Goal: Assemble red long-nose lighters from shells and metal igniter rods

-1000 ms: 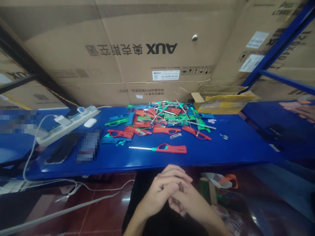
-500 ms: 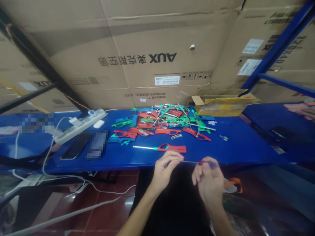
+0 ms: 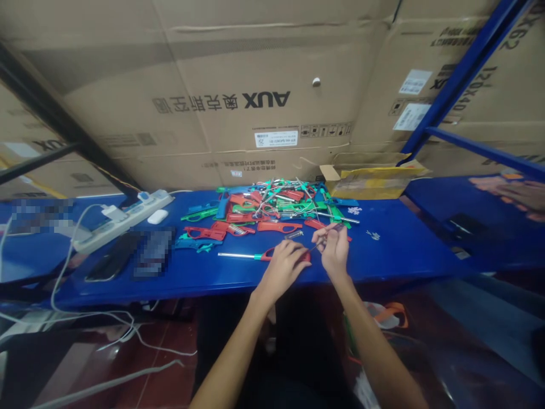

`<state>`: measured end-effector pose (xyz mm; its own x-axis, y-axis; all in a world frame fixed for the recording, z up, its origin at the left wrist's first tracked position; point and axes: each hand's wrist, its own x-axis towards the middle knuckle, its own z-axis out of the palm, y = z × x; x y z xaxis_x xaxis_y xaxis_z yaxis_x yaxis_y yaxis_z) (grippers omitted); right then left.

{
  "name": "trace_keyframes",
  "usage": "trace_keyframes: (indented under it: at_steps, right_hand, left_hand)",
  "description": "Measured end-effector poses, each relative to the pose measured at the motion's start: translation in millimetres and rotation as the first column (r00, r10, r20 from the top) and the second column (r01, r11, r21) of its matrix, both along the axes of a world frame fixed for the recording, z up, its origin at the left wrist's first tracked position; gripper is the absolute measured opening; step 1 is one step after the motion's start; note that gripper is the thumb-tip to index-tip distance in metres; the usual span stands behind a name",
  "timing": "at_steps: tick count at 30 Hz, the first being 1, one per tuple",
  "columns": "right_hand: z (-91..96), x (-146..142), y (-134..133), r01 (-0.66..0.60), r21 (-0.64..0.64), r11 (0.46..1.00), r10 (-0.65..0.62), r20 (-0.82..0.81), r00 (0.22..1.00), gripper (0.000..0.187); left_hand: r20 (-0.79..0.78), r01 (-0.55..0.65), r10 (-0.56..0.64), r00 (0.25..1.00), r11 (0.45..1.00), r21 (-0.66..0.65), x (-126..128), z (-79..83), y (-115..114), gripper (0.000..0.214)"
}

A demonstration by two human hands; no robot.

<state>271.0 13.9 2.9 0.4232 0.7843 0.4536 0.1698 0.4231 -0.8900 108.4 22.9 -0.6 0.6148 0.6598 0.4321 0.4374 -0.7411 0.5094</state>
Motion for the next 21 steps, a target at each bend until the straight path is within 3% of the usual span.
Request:
trace_keyframes:
  at_steps: [13, 21]
  right_hand:
    - [-13.2, -1, -5, 0.029, -0.072, 0.997, -0.016, 0.165, 0.986, 0.026]
    - [-10.9, -7, -4, 0.100, -0.079, 0.992, -0.084, 0.184, 0.979, 0.032]
  left_hand:
    - [0.080, 0.002, 0.000, 0.997, 1.000, -0.029, 2, -12.1, 4, 0.026]
    - [0.080, -0.007, 0.008, 0.997, 1.000, -0.013, 2, -12.1, 5, 0.024]
